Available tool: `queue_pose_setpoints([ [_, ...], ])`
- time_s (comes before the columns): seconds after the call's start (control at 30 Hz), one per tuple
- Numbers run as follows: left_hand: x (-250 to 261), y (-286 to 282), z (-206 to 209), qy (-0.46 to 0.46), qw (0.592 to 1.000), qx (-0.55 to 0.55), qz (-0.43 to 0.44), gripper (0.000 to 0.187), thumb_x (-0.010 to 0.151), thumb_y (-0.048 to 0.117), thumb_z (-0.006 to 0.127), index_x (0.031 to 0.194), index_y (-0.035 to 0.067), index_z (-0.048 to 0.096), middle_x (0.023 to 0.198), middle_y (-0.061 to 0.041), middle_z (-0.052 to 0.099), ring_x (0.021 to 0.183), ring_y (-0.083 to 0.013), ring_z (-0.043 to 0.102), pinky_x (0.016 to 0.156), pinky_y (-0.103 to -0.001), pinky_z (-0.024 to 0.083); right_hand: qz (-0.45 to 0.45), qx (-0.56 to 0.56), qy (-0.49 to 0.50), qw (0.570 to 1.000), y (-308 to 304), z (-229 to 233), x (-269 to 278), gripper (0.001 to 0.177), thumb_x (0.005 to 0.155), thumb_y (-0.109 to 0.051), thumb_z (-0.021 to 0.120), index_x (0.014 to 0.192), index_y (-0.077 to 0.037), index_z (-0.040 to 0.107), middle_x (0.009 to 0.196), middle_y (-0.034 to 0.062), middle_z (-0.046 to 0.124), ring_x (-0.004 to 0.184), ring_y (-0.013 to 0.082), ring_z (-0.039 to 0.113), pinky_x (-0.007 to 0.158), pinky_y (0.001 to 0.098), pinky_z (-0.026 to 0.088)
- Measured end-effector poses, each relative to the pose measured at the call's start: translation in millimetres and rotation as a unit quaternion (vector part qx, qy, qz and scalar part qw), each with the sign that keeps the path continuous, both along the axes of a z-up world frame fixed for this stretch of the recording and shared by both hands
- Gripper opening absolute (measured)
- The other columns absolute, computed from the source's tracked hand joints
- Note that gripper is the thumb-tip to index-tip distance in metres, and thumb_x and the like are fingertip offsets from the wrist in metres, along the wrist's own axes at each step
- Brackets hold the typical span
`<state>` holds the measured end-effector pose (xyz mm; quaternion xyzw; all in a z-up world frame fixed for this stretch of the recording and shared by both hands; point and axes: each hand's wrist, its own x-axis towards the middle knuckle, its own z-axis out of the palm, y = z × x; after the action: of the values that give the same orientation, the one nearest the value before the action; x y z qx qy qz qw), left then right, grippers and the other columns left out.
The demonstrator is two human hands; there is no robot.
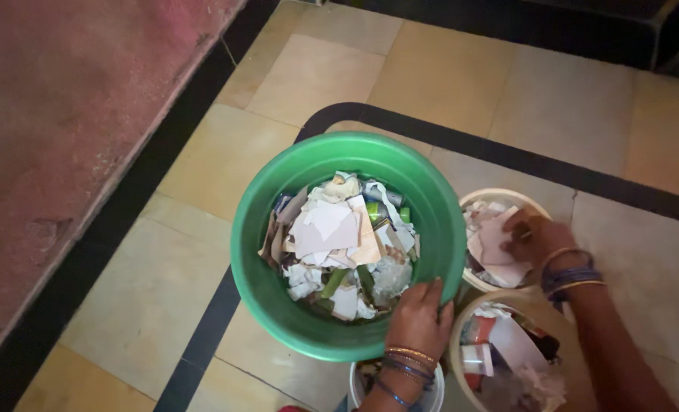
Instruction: The person sorts mixed waste from a green basin into three smaller bowls by hand. They repeatedly pick up paper, plastic, and other debris, separating them into different containers on the floor.
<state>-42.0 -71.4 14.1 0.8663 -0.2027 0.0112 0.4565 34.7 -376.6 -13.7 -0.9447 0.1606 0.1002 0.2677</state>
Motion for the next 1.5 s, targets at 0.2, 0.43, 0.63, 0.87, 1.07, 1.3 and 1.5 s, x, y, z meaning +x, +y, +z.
queue_pose_setpoints([
  [0.2,-2,3,6,0.018,1.000,0.001,-0.002,0.042,0.089,0.015,0.072,0.126,-0.004,0.068,0.099,-0.020,0.067,0.095,-0.0399,0.064,0.085,-0.047,0.054,-0.004,-0.237,0.089,0.967,44,29,6,0.034,0.090,-0.036,0.070,0.115,-0.015,0.077,0.126,0.0157,0.068,0.111,0.0380,0.069,0.094,0.0470,0.056],
  [0.43,-2,0,3,0.004,1.000,0.001,0.021,0.041,0.088,0.018,0.073,0.124,-0.001,0.069,0.100,-0.020,0.067,0.095,-0.0401,0.064,0.083,-0.047,0.054,0.069,-0.122,0.007,0.990,132,102,52,0.032,0.098,-0.040,0.066,0.116,-0.015,0.071,0.107,0.0149,0.076,0.098,0.0343,0.075,0.089,0.0457,0.058],
  [0.63,-4,4,-4,0.042,0.999,-0.021,-0.011,0.038,0.091,0.016,0.072,0.125,-0.002,0.067,0.104,-0.022,0.065,0.097,-0.0416,0.063,0.086,-0.050,0.053,0.346,-0.129,-0.230,0.900,249,25,139,0.031,0.082,-0.015,0.067,0.113,-0.015,0.073,0.119,0.0085,0.070,0.110,0.0337,0.066,0.086,0.0478,0.056],
  [0.87,-5,-2,-18,0.013,1.000,0.004,-0.017,0.020,0.088,0.016,0.070,0.104,0.003,0.071,0.105,-0.018,0.066,0.099,-0.0382,0.064,0.089,-0.047,0.054,0.339,-0.219,-0.212,0.890,267,-15,169,0.031,0.088,-0.007,0.059,0.114,-0.013,0.073,0.117,0.0111,0.071,0.111,0.0336,0.067,0.081,0.0490,0.061],
  [1.07,-4,1,-13,-0.003,0.999,0.028,-0.017,0.031,0.090,0.018,0.071,0.114,-0.002,0.068,0.102,-0.019,0.065,0.098,-0.0390,0.063,0.088,-0.047,0.053,0.179,-0.058,-0.250,0.950,226,53,105,0.032,0.086,-0.027,0.073,0.118,-0.020,0.075,0.109,0.0119,0.074,0.091,0.0343,0.071,0.077,0.0489,0.057],
  [1.3,0,-2,-5,-0.006,1.000,0.020,0.011,0.043,0.089,0.021,0.072,0.125,-0.003,0.068,0.101,-0.020,0.065,0.096,-0.0392,0.063,0.084,-0.047,0.054,-0.018,-0.178,-0.102,0.979,79,94,-7,0.044,0.092,-0.050,0.069,0.126,-0.022,0.074,0.112,0.0114,0.078,0.103,0.0355,0.074,0.089,0.0471,0.058],
  [1.5,-1,-1,0,-0.012,1.000,0.029,0.005,0.043,0.090,0.018,0.071,0.126,-0.004,0.067,0.099,-0.019,0.065,0.094,-0.0387,0.063,0.084,-0.047,0.053,0.016,-0.261,0.137,0.955,27,57,-15,0.073,0.057,-0.049,0.085,0.128,-0.034,0.073,0.122,0.0098,0.074,0.106,0.0349,0.073,0.089,0.0480,0.060],
])
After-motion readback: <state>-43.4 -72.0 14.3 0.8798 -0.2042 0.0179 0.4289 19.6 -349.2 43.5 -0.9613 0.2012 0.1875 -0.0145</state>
